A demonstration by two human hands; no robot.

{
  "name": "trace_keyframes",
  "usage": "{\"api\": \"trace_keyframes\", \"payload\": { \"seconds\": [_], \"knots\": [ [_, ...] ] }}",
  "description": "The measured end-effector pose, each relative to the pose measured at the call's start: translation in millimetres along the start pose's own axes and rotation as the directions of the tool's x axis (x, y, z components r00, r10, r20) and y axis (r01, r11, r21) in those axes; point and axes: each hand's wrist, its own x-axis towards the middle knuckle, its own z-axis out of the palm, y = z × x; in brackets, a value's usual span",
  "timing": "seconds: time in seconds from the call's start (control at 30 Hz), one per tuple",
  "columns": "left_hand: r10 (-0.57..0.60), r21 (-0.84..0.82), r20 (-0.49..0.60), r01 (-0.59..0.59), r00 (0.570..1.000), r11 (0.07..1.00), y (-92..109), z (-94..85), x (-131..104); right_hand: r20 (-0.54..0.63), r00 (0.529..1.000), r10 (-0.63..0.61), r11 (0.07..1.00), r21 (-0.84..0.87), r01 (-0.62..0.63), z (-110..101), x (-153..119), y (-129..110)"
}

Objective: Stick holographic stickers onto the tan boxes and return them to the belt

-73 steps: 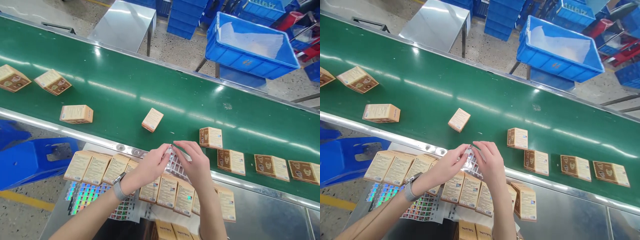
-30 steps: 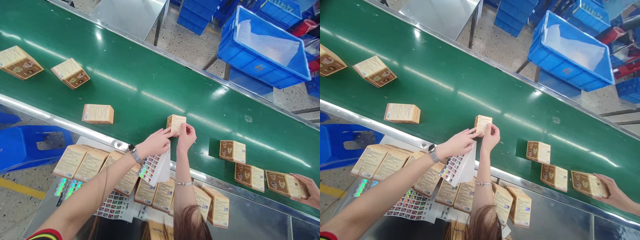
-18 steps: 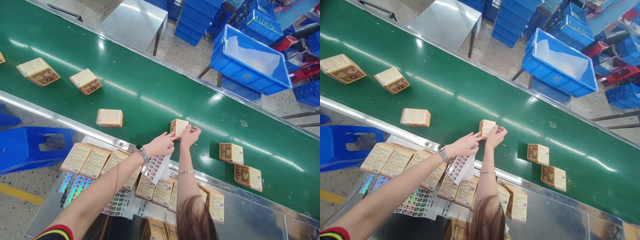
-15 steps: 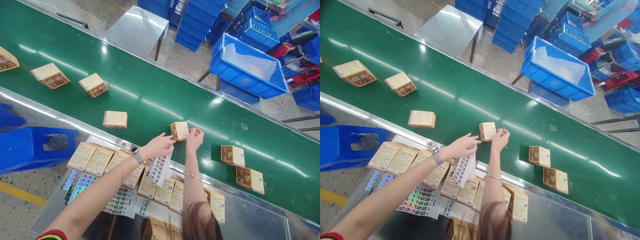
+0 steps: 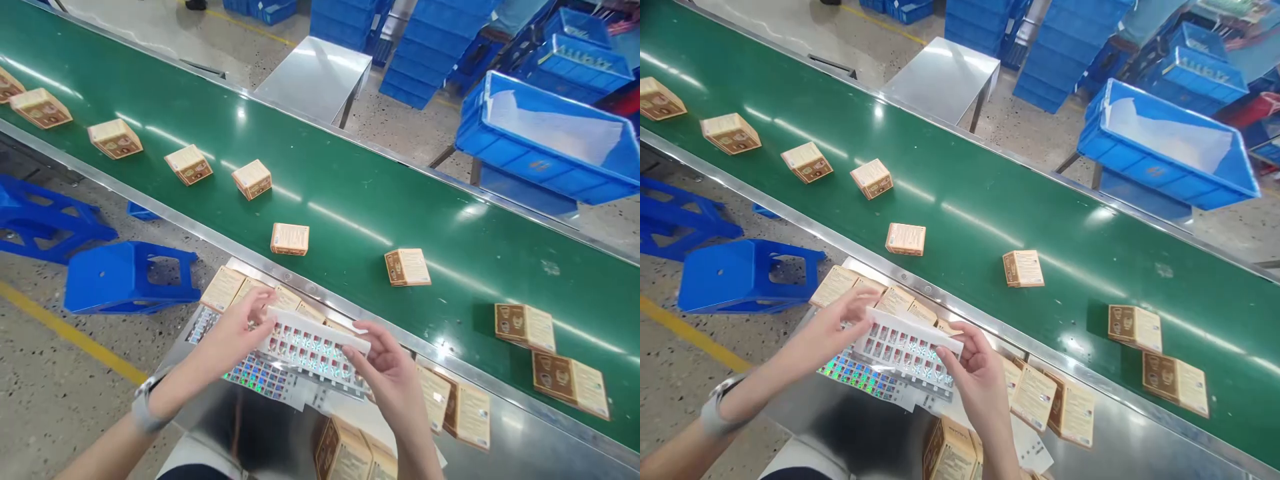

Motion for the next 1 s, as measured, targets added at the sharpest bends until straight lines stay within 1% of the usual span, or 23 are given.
{"api": "trace_keyframes", "payload": {
  "seconds": [0.03,0.07,0.1,0.13,0.17,0.2,0.23,0.3,0.37,0.4,0.43,0.5,0.57,0.63,0.7,0.8,0.87,0.9,0.93,1.0],
  "knots": [
    [0.101,0.116,-0.091,-0.091,0.991,0.989,1.8,2.1,-5.6,0.004,1.0,0.019,1.0,-0.005,-0.019,6.9,-1.4,0.3],
    [0.225,0.222,-0.143,-0.19,0.964,0.956,5.3,5.8,-10.3,0.009,0.999,0.036,0.999,-0.013,-0.036,12.4,-2.8,0.9],
    [0.339,0.297,-0.139,-0.287,0.931,0.911,10.0,10.6,-14.2,0.02,0.998,0.051,0.998,-0.025,-0.051,16.3,-4.0,1.6],
    [0.418,0.326,-0.089,-0.37,0.904,0.87,15.1,16.0,-17.1,0.046,0.997,0.064,0.997,-0.039,-0.062,18.6,-5.2,2.2],
    [0.456,0.311,-0.023,-0.427,0.889,0.849,20.0,21.2,-19.0,0.08,0.994,0.072,0.996,-0.053,-0.068,19.5,-6.1,2.4],
    [0.452,0.271,0.037,-0.444,0.891,0.854,24.0,25.6,-20.0,0.117,0.99,0.073,0.996,-0.065,-0.066,19.0,-6.6,2.2],
    [0.419,0.218,0.089,-0.428,0.903,0.877,26.8,28.6,-20.1,0.162,0.984,0.069,0.996,-0.073,-0.057,17.3,-6.8,1.3],
    [0.313,0.121,0.179,-0.336,0.933,0.934,28.7,29.2,-18.2,0.256,0.965,0.049,0.996,-0.09,-0.027,12.4,-6.7,-1.9],
    [0.238,0.065,0.264,-0.263,0.935,0.963,26.6,23.9,-14.7,0.334,0.942,0.04,0.989,-0.148,0.01,8.3,-6.6,-5.4],
    [0.225,0.054,0.3,-0.252,0.927,0.966,24.7,20.3,-12.8,0.35,0.936,0.039,0.98,-0.198,0.034,7.5,-6.9,-6.6],
    [0.222,0.056,0.33,-0.254,0.917,0.966,22.7,16.7,-11.0,0.343,0.939,0.03,0.965,-0.255,0.063,7.7,-7.4,-7.4],
    [0.234,0.087,0.367,-0.284,0.9,0.955,18.8,11.4,-8.4,0.287,0.957,-0.033,0.92,-0.367,0.141,11.3,-8.6,-7.2],
    [0.271,0.134,0.366,-0.339,0.89,0.931,16.1,9.6,-7.4,0.232,0.963,-0.138,0.861,-0.452,0.232,17.2,-9.3,-5.6],
    [0.312,0.158,0.329,-0.378,0.891,0.912,14.8,10.3,-7.5,0.213,0.951,-0.224,0.812,-0.499,0.303,22.6,-8.4,-3.8],
    [0.317,0.135,0.305,-0.371,0.898,0.919,14.5,10.8,-7.7,0.222,0.94,-0.257,0.787,-0.517,0.337,25.1,-5.5,-2.8],
    [0.269,0.104,0.321,-0.317,0.908,0.943,14.4,8.3,-6.7,0.3,0.922,-0.244,0.79,-0.49,0.368,22.5,2.2,-4.8],
    [0.246,0.123,0.319,-0.297,0.915,0.947,13.8,5.4,-4.9,0.353,0.904,-0.24,0.791,-0.469,0.393,18.9,8.3,-9.3],
    [0.242,0.135,0.316,-0.296,0.918,0.946,13.2,4.1,-3.8,0.373,0.892,-0.255,0.777,-0.47,0.419,17.4,11.4,-12.4],
    [0.241,0.145,0.316,-0.297,0.918,0.944,12.6,3.2,-2.7,0.395,0.875,-0.281,0.749,-0.48,0.457,16.5,14.4,-15.9],
    [0.25,0.152,0.313,-0.308,0.916,0.939,11.3,2.4,-0.8,0.454,0.82,-0.349,0.653,-0.51,0.56,16.9,19.8,-23.3]
  ]
}}
